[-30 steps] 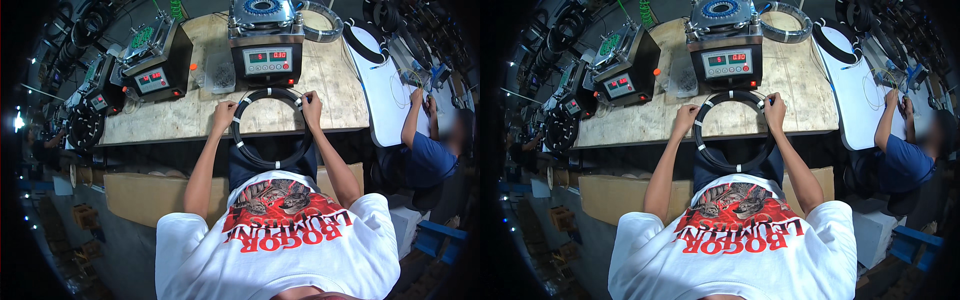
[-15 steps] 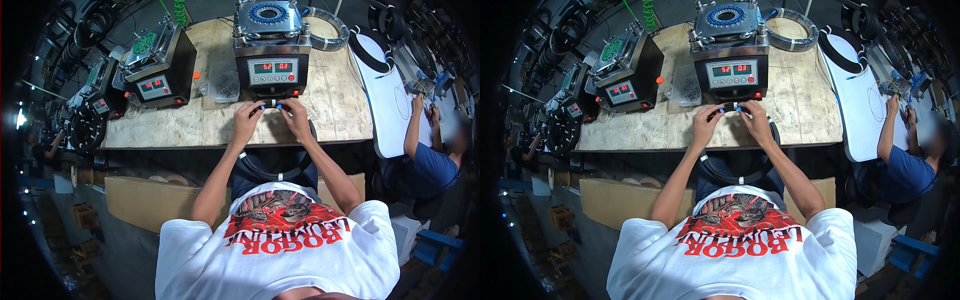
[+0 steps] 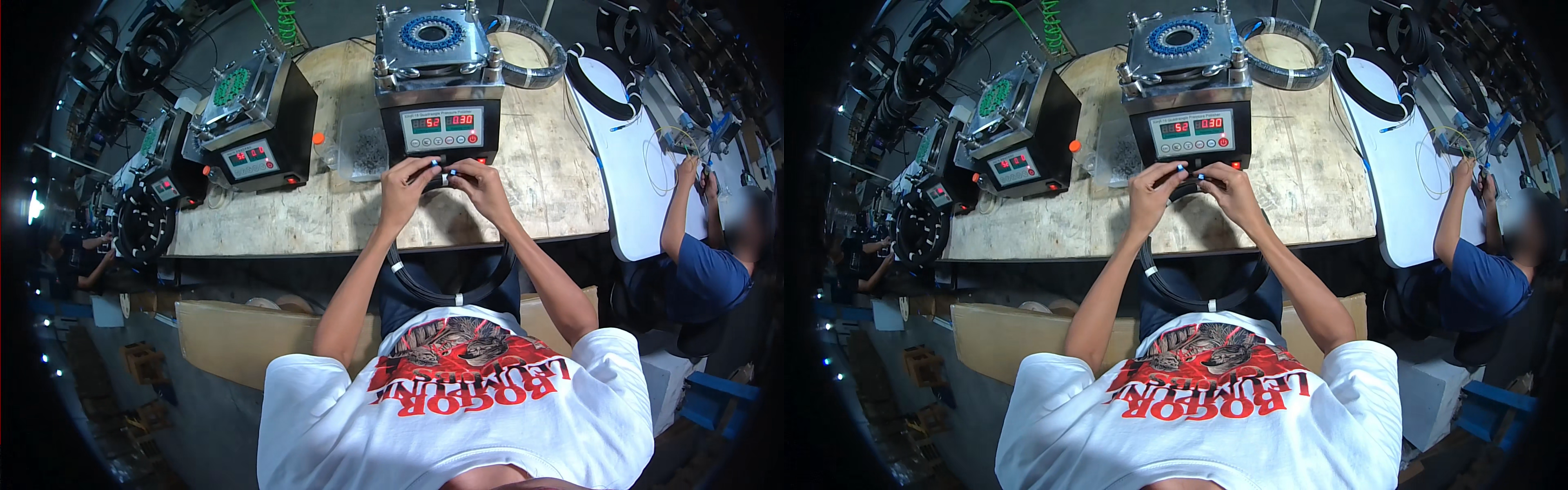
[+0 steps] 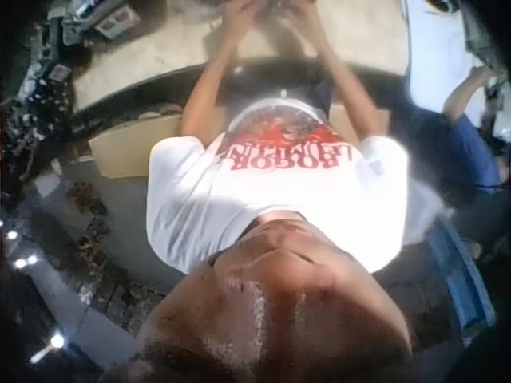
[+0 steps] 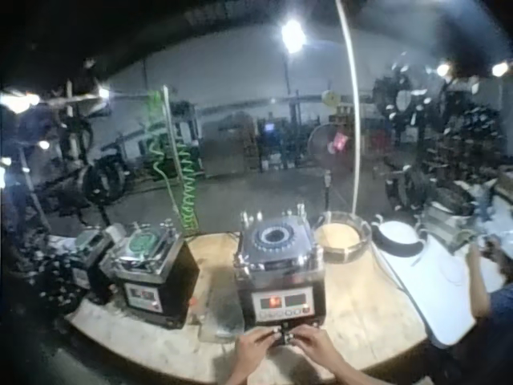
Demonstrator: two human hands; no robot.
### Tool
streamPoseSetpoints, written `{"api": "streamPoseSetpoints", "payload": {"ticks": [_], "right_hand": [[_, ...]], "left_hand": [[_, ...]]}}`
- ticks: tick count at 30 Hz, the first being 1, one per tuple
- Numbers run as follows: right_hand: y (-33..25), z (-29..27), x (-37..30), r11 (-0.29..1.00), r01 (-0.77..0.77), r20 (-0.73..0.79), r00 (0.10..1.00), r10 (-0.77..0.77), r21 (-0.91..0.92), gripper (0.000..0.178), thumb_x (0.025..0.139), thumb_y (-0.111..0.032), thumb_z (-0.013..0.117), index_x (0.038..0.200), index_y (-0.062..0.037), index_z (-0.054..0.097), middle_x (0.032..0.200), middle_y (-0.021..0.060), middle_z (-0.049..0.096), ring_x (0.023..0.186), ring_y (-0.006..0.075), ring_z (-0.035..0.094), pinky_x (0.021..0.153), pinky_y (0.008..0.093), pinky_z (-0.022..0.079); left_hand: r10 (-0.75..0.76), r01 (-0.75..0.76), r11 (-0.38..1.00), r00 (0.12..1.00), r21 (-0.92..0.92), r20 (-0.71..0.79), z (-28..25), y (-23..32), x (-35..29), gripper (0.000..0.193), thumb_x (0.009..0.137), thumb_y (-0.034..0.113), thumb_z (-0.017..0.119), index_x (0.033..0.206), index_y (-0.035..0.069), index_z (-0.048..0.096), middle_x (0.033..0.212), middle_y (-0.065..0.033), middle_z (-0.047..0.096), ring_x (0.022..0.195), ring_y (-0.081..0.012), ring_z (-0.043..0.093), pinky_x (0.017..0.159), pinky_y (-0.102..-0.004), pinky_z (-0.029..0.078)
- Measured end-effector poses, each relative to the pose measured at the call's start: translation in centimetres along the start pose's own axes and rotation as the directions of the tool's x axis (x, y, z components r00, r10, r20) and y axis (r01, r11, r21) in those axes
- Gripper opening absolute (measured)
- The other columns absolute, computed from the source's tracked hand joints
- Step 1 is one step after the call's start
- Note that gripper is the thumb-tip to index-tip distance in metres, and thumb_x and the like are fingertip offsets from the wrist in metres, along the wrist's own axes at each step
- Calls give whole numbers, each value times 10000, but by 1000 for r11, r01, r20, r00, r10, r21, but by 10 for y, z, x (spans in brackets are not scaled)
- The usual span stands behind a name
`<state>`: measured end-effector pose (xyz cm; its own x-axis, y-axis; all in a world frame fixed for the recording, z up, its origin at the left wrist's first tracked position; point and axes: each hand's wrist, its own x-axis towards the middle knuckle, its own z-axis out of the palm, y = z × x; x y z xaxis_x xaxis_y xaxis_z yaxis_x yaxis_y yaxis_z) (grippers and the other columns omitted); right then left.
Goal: Assembling and testing circular electronic wiring components using industrial machinery.
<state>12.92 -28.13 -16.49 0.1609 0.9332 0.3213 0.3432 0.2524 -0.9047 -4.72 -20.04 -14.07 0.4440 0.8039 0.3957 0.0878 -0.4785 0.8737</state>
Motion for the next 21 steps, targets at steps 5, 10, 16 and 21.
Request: {"api": "streamPoseSetpoints", "payload": {"ticks": [5,10,16,21], "right_hand": [[16,-7,-8,984,-129,22,992,127,120,169,900,-2,692,1056,64,703,894,92,668,784,155,663,705,291,533],[3,-5,-22,972,-168,72,985,159,161,163,912,-29,690,1044,64,708,851,78,649,726,125,620,660,270,500],[-49,-8,1,945,-95,-37,993,112,311,198,925,-42,689,1092,64,703,891,62,662,786,108,642,686,252,525],[-50,-17,15,899,-131,4,990,143,418,212,916,-57,710,1099,50,714,939,83,719,749,116,657,676,249,540]], "left_hand": [[-8,6,1000,997,23,78,-2,-12,-11,180,874,56,741,1044,-2,757,953,-104,745,860,-143,697,767,-272,534],[-36,31,998,994,50,100,-9,-16,-29,210,856,101,763,1040,1,754,950,-129,743,878,-193,711,755,-293,521],[-45,50,997,997,-63,65,-10,16,-9,192,898,76,737,1078,11,757,991,-70,732,887,-108,665,786,-241,514],[-19,25,971,999,-236,25,2,36,5,222,915,96,725,1123,19,749,996,-71,716,904,-119,664,794,-242,519]]}}
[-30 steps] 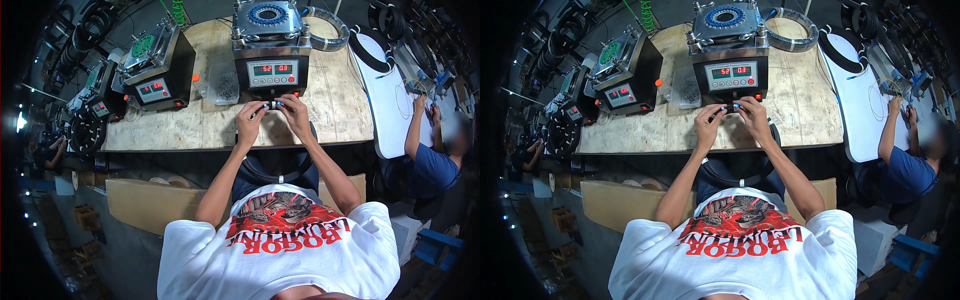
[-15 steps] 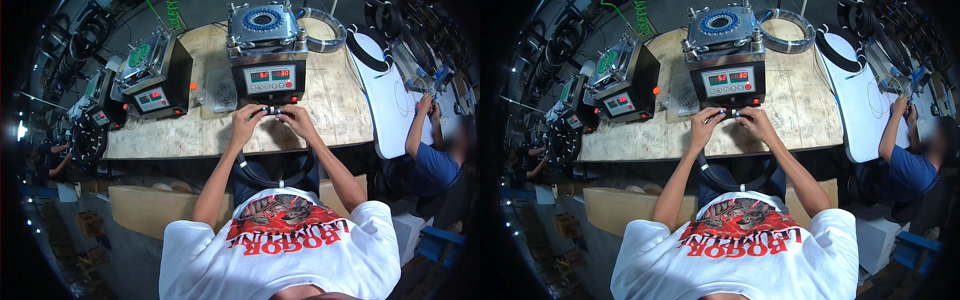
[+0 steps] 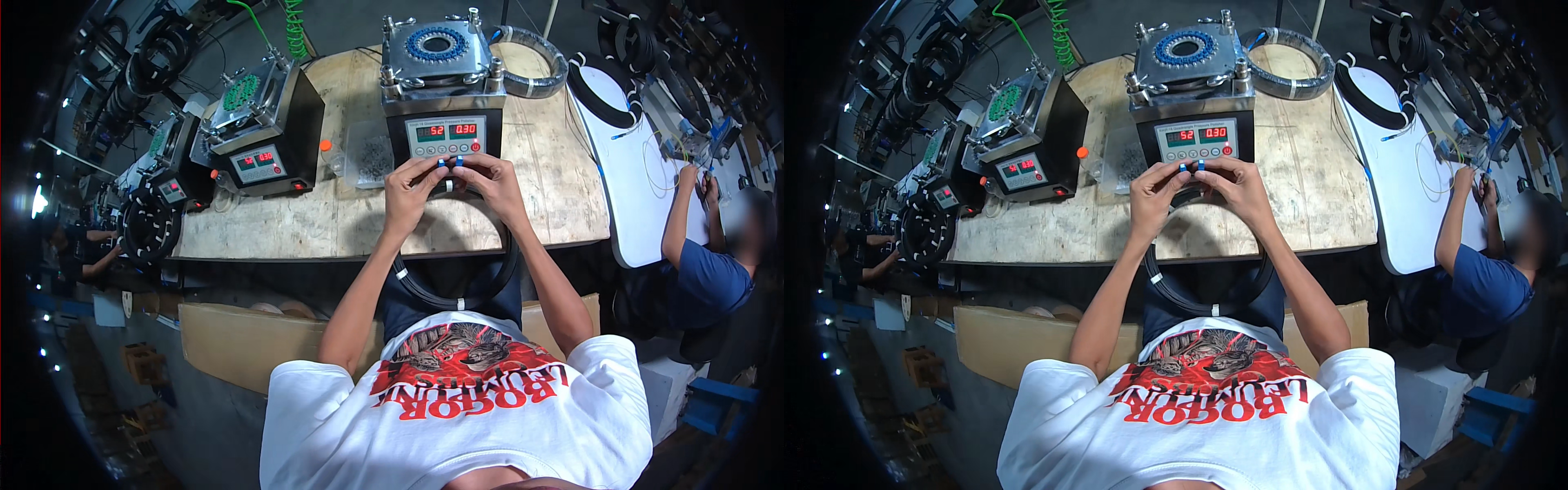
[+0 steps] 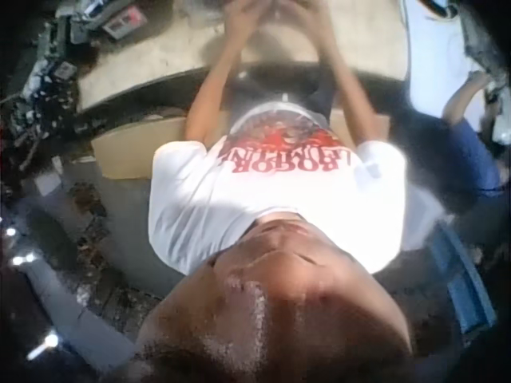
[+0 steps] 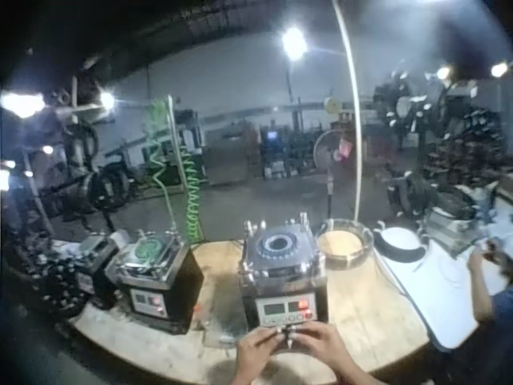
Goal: Assembling and testing circular electronic wiring components using industrial machinery.
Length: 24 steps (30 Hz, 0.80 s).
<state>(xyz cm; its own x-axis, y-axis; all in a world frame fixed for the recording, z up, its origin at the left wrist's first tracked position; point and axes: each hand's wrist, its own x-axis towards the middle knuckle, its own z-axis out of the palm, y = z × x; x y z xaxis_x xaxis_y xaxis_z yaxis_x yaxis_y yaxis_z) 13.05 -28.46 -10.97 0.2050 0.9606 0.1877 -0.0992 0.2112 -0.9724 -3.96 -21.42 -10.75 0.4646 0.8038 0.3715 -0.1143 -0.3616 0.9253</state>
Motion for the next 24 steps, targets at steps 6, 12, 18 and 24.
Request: {"api": "streamPoseSetpoints", "payload": {"ticks": [6,12,18,24], "right_hand": [[-14,9,3,997,49,7,999,-49,-56,224,909,-50,716,1100,66,715,892,61,667,745,112,633,660,248,513],[-27,16,-1,992,117,8,993,-116,-43,235,921,-21,689,1140,63,707,886,40,606,754,101,603,647,243,494],[-27,19,-4,990,129,-33,991,-131,-55,225,926,-21,684,1133,64,708,899,37,604,766,91,588,655,235,481],[-30,22,-4,991,111,-36,993,-114,-76,192,920,-4,681,1095,71,712,941,40,622,854,90,595,747,217,487]], "left_hand": [[9,-8,996,1000,-91,20,1,17,6,245,961,116,674,1182,27,728,1110,-75,584,954,-147,665,796,-268,558],[-10,17,994,998,-111,67,-3,29,6,258,977,134,655,1205,33,718,1114,-72,592,954,-144,665,812,-265,555],[2,2,998,997,-57,75,-5,33,7,255,971,131,658,1200,37,722,1135,-77,602,965,-143,658,827,-263,549],[12,-8,999,994,-35,113,-12,40,6,281,978,121,653,1238,27,697,1115,-71,598,958,-130,642,859,-259,530]]}}
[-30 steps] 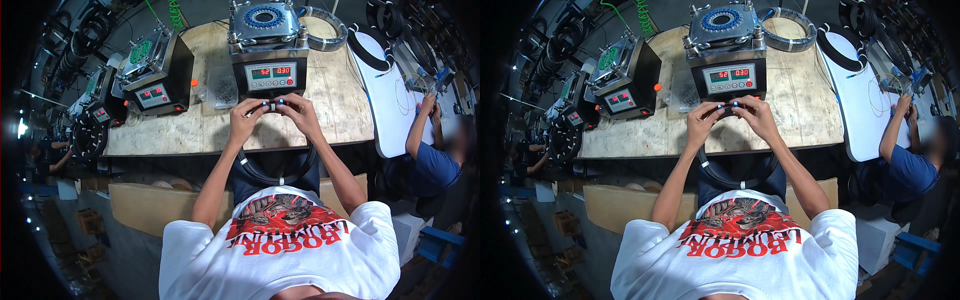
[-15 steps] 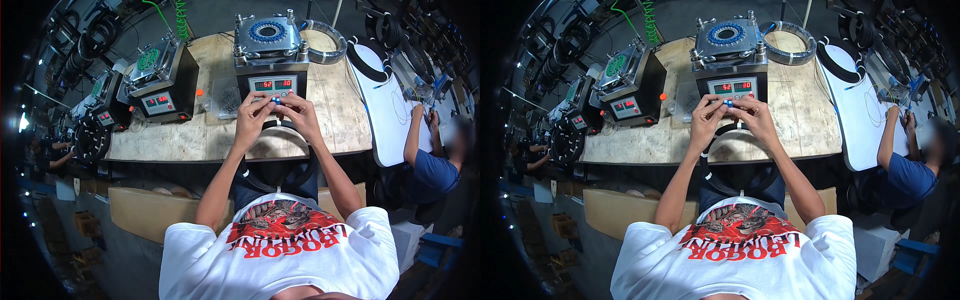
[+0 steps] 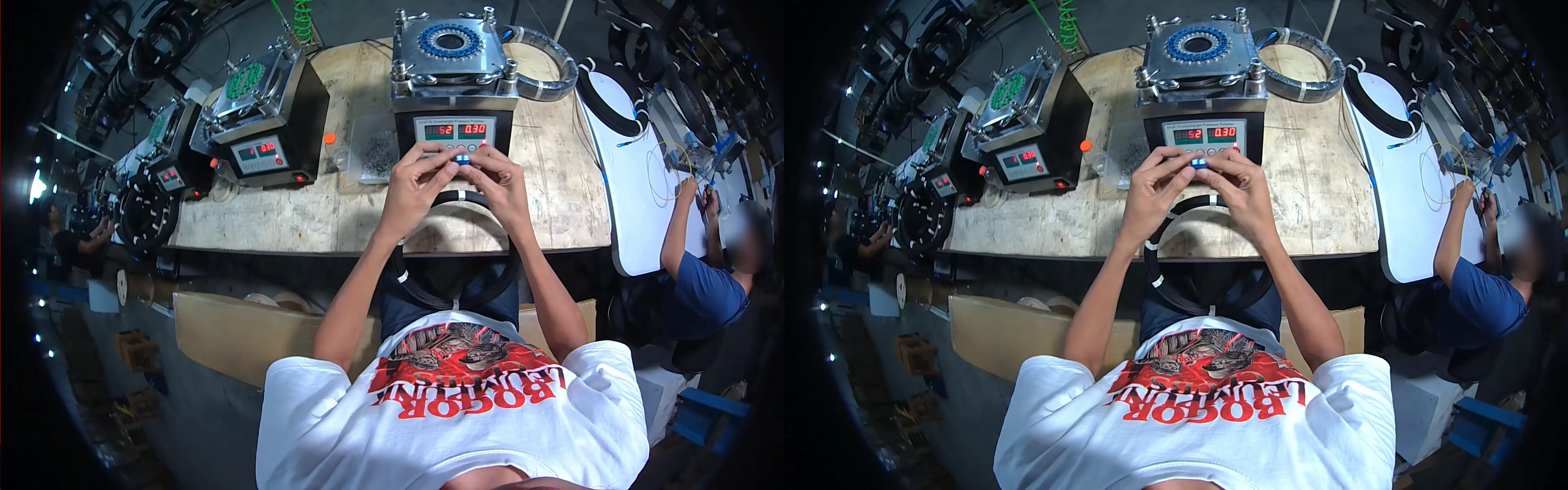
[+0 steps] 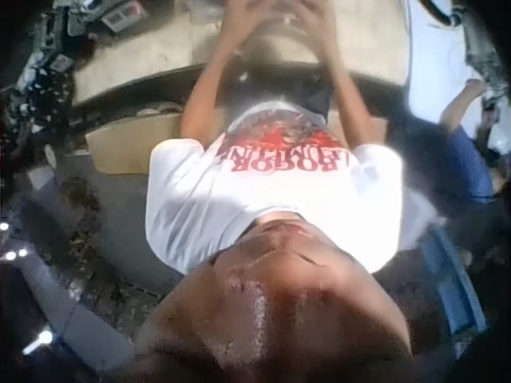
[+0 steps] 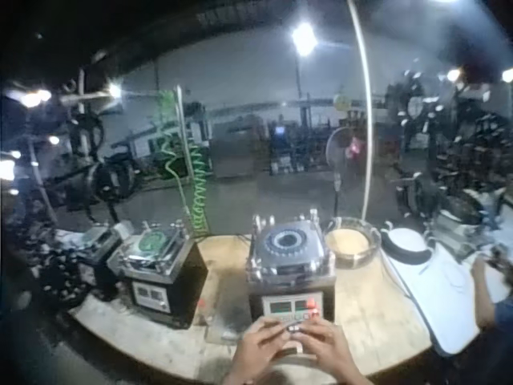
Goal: Assembling and testing circular electronic wiring components using industrial machinery.
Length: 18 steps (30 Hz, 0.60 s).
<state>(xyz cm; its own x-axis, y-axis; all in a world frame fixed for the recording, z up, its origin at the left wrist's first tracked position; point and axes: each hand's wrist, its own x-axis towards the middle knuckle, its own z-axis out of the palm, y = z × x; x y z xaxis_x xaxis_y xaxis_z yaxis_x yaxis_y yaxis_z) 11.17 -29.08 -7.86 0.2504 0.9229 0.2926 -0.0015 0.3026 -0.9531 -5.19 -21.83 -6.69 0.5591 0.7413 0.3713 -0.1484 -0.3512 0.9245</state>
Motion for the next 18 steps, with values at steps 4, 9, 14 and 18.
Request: {"api": "streamPoseSetpoints", "payload": {"ticks": [4,9,14,18], "right_hand": [[9,-12,3,1000,-10,-57,998,9,-15,184,915,-17,685,1074,71,717,1041,57,666,912,98,613,807,222,484],[-2,-9,7,997,-73,-27,997,74,40,183,966,-74,624,1056,33,742,817,-6,654,667,45,485,586,212,409],[2,-2,4,993,-101,18,995,100,55,163,966,-72,634,1030,38,735,812,39,668,708,77,579,621,230,464],[0,0,5,991,-110,12,994,109,78,161,963,-76,648,1032,43,732,817,46,677,741,96,610,667,252,495]], "left_hand": [[-78,76,996,996,-54,-46,-37,-21,10,349,981,129,651,1301,-8,632,1089,-51,608,992,-124,633,880,-243,503],[-213,219,834,974,506,-71,-116,-69,25,268,924,90,669,1174,-1,699,970,-119,713,926,-190,693,809,-306,530],[-296,27,641,931,767,215,-135,-114,50,251,815,70,742,1047,-25,721,1001,-222,719,935,-346,702,817,-412,549],[-529,37,450,816,892,233,-123,-130,59,254,749,32,759,1001,5,734,1000,-189,728,986,-359,693,835,-431,555]]}}
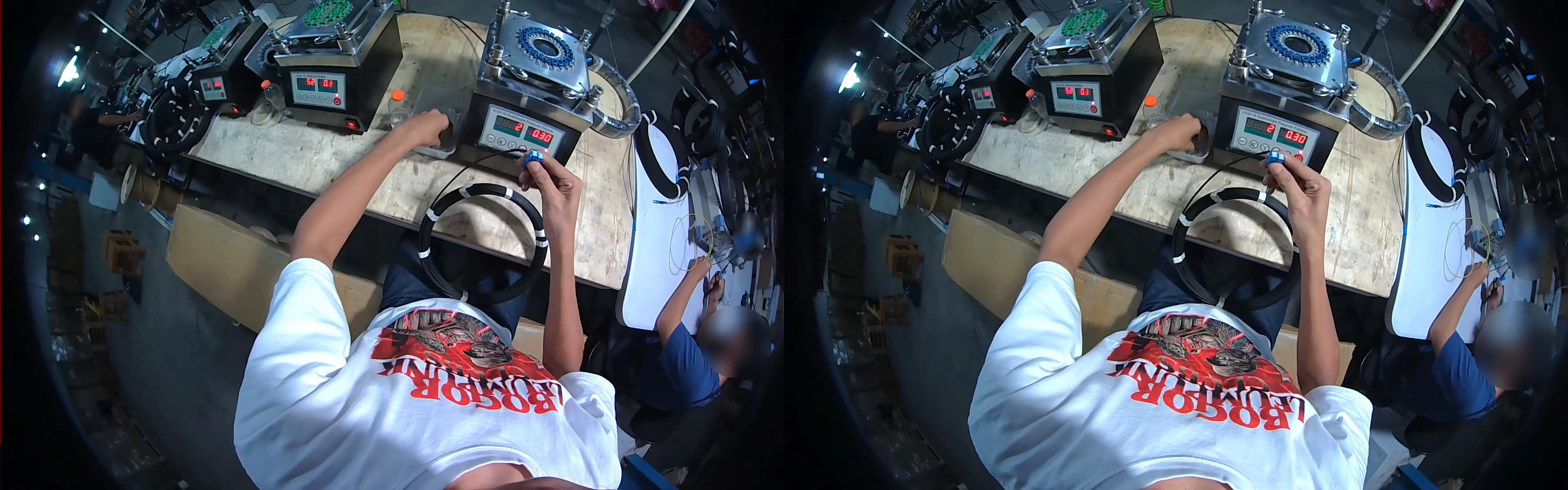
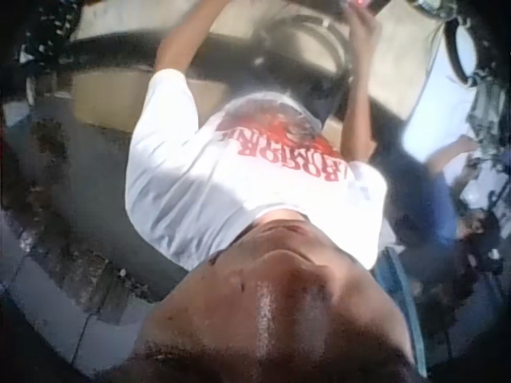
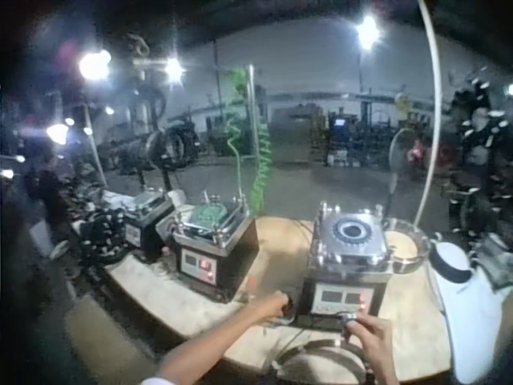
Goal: Assembling and testing circular electronic wiring components using industrial machinery.
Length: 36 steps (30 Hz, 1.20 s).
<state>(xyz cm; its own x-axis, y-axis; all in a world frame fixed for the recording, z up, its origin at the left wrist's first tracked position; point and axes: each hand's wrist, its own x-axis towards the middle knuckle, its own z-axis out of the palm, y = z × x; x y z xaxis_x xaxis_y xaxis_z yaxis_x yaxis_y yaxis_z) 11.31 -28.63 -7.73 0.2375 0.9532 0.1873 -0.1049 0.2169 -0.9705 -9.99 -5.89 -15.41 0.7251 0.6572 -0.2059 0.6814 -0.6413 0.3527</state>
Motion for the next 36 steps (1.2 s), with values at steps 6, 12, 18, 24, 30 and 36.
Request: {"api": "streamPoseSetpoints", "payload": {"ticks": [6,12,18,24,30,36], "right_hand": [[1,-8,0,1000,13,23,1000,-13,-26,170,968,-81,641,1036,48,728,827,58,686,749,104,623,678,259,516],[2,-8,1,1000,3,6,1000,-3,-31,174,969,-77,639,1060,45,724,871,59,696,758,108,627,678,262,520],[2,-2,3,1000,11,16,1000,-11,-6,175,968,-65,636,1076,45,719,903,62,698,771,108,627,680,266,523],[5,-8,2,1000,6,21,1000,-5,-31,173,970,-69,635,1076,35,722,900,55,699,771,105,627,681,265,523],[4,-5,4,1000,5,22,1000,-5,-13,172,971,-85,640,1065,32,723,885,50,702,769,102,633,689,261,533],[4,-6,3,1000,2,-29,1000,-3,-30,198,968,-99,649,1102,28,723,879,60,710,763,105,640,693,259,535]], "left_hand": [[46,-51,997,996,-63,-82,28,-32,18,250,724,-49,695,965,8,729,1010,-196,719,1019,-392,672,843,-444,548],[75,-82,992,994,-93,-76,10,-13,-2,285,693,-97,673,967,-31,714,1014,-231,701,1028,-400,665,830,-442,546],[43,-54,995,990,-80,-134,2,1,-7,289,688,-105,663,968,-51,709,1016,-261,685,1029,-404,663,817,-444,541],[73,-85,992,990,-98,-122,14,-19,2,289,709,-104,624,981,-52,709,1006,-270,683,1024,-414,662,807,-436,536],[-21,-28,962,984,-270,-178,15,-26,1,316,736,-126,579,1018,-54,701,897,-260,699,866,-358,709,732,-406,546],[-41,-162,832,936,-531,-349,10,-11,-10,225,822,-86,624,1034,-61,692,830,-158,714,746,-191,711,690,-313,551]]}}
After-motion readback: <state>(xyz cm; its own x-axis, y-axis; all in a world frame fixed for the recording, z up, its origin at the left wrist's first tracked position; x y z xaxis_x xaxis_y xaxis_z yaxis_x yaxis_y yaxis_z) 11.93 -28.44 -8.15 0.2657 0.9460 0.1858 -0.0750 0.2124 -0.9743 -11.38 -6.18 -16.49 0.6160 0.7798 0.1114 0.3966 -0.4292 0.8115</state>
